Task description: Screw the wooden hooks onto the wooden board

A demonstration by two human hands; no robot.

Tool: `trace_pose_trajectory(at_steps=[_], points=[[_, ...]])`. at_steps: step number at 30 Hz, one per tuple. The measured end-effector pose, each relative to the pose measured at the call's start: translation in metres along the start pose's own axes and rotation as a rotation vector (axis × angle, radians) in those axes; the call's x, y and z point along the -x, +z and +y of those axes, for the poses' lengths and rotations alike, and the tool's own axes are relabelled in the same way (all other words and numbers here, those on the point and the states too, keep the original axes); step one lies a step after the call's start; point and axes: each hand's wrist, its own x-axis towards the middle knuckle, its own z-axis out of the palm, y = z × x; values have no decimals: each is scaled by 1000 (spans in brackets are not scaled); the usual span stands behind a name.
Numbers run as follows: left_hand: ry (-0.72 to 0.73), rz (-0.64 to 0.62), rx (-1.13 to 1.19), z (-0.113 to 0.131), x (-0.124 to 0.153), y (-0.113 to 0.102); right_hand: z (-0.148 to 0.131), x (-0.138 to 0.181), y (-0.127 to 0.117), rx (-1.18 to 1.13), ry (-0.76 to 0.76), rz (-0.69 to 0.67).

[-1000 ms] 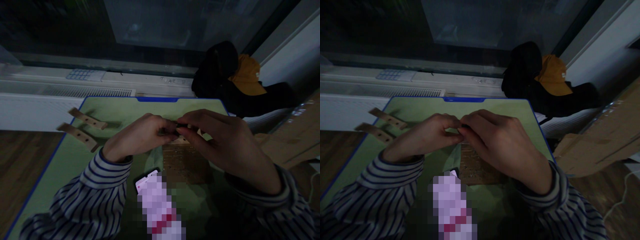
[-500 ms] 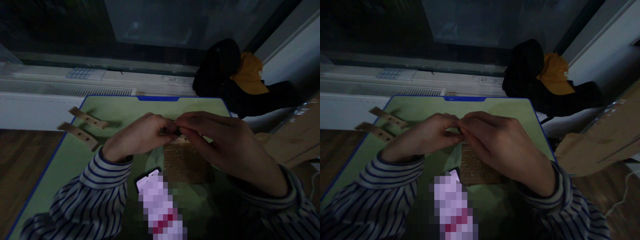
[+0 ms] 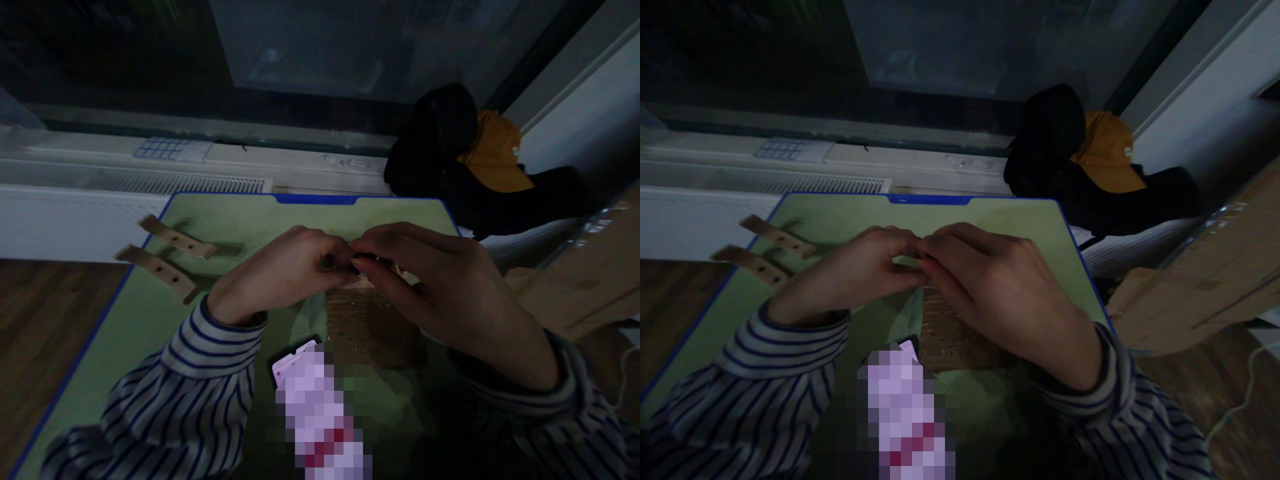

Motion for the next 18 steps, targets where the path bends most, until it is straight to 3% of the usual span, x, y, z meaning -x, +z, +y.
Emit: trace_pose_trajectory(at_steps=[18], points=[[-1, -66, 42, 1, 1, 1, 3, 1, -1, 30, -4, 32]])
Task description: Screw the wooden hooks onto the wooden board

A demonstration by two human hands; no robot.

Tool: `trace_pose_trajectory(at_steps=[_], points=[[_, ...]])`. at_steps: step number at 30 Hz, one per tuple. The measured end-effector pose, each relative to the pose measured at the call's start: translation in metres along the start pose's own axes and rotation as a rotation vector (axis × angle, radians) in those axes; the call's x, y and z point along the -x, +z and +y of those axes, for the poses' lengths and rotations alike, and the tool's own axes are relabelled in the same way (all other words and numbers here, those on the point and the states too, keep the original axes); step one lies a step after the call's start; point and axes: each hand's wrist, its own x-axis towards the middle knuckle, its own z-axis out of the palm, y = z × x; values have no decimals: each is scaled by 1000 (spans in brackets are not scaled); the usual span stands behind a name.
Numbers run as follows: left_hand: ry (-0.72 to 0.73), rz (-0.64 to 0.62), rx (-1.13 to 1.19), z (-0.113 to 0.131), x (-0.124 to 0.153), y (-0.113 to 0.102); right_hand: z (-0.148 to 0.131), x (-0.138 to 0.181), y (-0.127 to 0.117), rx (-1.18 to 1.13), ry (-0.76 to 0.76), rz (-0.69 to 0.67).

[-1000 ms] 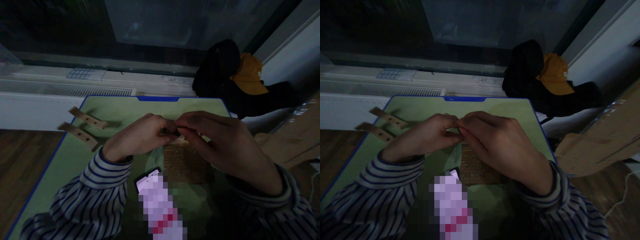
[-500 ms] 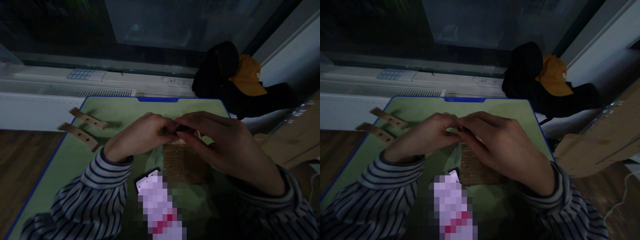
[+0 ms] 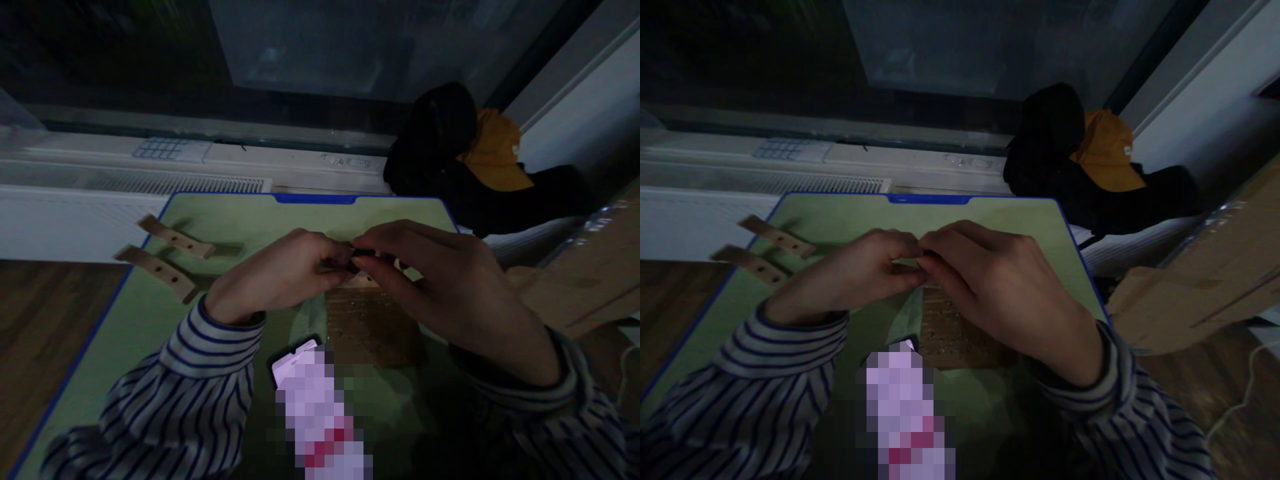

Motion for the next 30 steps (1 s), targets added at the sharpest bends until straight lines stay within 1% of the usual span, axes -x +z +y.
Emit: trace_pose_trajectory(at_steps=[5, 9, 15, 20, 24, 27, 30], points=[[1, 43, -46, -2, 0, -1, -1, -1, 0, 8, 3, 4], [-2, 66, -69, -4, -1, 0, -3, 0, -1, -32, 13, -6], [-5, 43, -64, -1, -1, 0, -2, 1, -2, -77, -14, -48], [-1, -10, -11, 1, 0, -1, -2, 0, -1, -43, 2, -26], [-31, -32, 19, 0, 0, -1, -2, -1, 0, -14, 14, -31], [-26, -22, 11, -1, 0, -1, -2, -1, 1, -4, 15, -23], [-7, 23, -18, -2, 0, -1, -2, -1, 2, 1, 15, -23]])
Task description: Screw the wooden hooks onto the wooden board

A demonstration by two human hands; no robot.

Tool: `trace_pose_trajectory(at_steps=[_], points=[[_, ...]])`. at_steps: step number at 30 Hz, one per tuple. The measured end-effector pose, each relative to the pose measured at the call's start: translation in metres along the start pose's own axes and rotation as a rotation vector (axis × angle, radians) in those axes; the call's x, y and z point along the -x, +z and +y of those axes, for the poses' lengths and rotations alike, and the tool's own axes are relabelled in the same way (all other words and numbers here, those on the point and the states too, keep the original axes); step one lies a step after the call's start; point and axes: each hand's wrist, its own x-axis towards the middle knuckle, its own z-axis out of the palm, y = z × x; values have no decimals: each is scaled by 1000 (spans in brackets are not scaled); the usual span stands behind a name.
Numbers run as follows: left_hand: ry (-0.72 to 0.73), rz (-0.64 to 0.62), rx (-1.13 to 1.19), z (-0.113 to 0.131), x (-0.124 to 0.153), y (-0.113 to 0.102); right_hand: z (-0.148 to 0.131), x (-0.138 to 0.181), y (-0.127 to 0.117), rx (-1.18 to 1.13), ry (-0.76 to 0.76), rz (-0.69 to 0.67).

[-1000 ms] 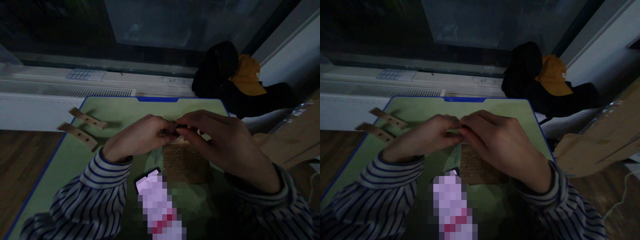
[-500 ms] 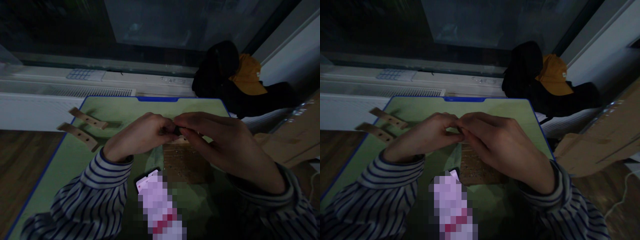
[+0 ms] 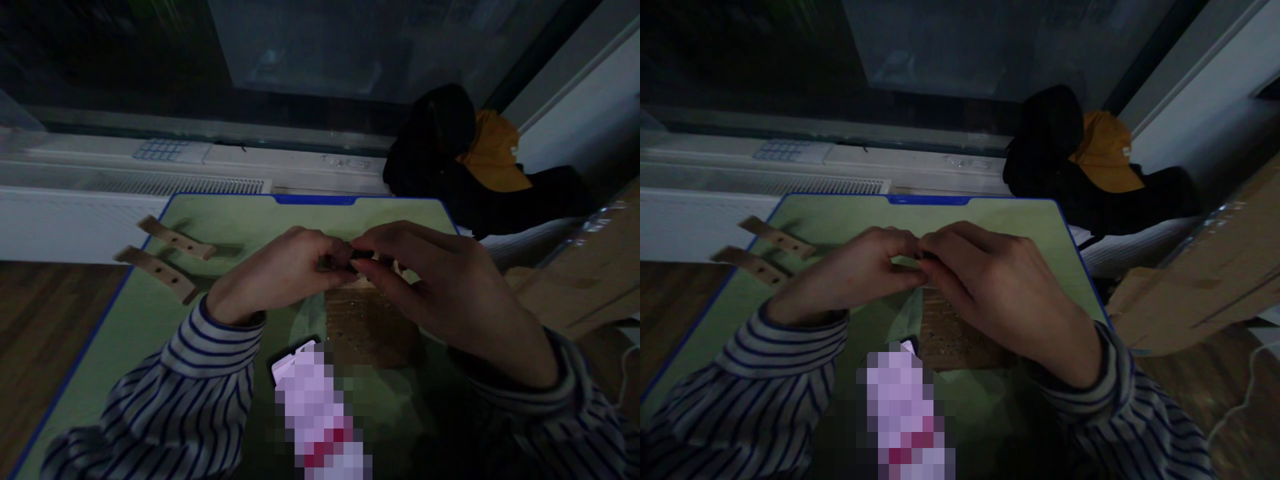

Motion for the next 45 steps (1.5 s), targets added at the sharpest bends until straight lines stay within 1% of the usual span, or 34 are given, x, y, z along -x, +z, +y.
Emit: trace_pose_trajectory(at_steps=[2, 5, 9, 13, 18, 26, 30, 34, 37, 45], points=[[-4, 17, -17, 0, 0, 0, 0, 0, 0, -1, 9, 5], [-12, 7, -7, 1, 0, 0, -1, 2, -1, -30, 25, 3], [-2, 0, -11, 2, 0, 0, -1, 3, -3, -67, -17, -29], [16, -18, 22, 3, 0, 0, 0, 1, -3, -40, -3, -16], [-23, -61, 53, 4, 0, 0, -2, 0, -1, 17, 9, -18], [-11, 7, -2, 2, 0, -1, -1, 1, 0, 6, 27, -10], [-4, 11, -2, 3, 0, -1, -2, 2, -2, -28, 28, 6], [-6, 7, -29, 3, 0, -1, -2, 3, -3, -80, -11, -30], [2, -1, -32, 3, 0, -1, -1, 2, -3, -78, -33, -33], [-1, -48, 10, 5, 1, -1, -1, 1, -1, -11, 5, -29]])
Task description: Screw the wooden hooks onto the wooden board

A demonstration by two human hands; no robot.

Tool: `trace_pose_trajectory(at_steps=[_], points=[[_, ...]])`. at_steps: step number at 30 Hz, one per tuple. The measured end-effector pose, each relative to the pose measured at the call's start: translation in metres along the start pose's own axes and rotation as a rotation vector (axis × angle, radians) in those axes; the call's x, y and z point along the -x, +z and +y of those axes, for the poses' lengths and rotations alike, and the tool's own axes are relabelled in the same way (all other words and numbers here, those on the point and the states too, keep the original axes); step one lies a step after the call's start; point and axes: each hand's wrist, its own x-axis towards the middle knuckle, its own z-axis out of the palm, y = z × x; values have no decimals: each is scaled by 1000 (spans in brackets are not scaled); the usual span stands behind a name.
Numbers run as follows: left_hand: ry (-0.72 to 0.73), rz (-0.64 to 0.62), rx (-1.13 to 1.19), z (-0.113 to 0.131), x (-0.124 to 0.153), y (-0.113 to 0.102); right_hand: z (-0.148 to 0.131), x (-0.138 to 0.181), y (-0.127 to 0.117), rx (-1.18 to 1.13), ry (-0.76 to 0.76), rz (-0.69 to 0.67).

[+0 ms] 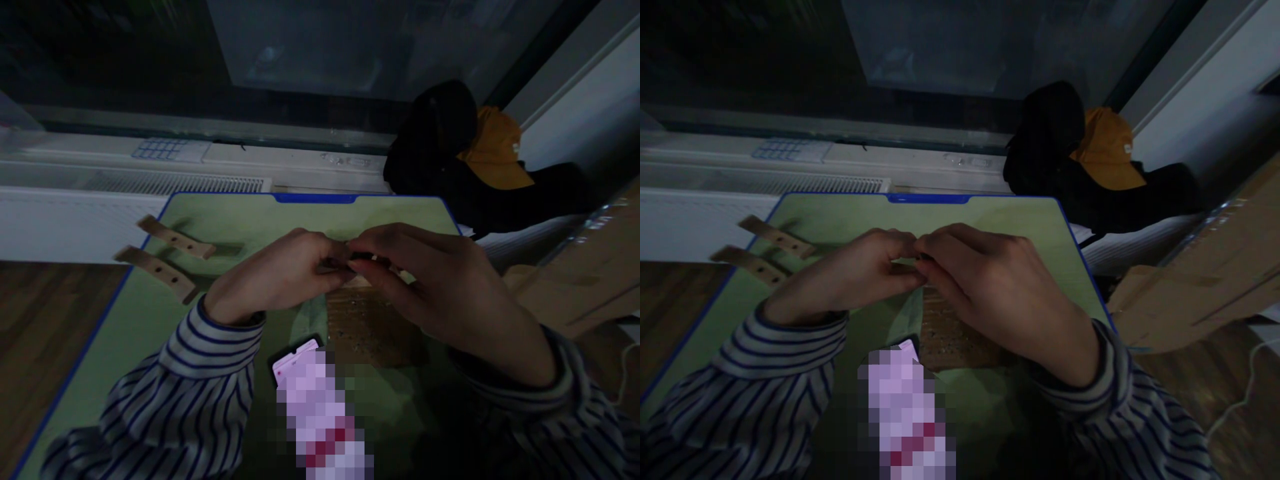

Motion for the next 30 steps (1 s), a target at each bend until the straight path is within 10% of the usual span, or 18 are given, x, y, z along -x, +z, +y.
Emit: trace_pose_trajectory(at_steps=[16, 30], points=[[-9, 33, -17, -5, 0, 3, 0, 0, -1, -29, -9, 6], [-185, 25, -244, -12, 34, -38, 5, 2, -5, -104, 28, -44]])
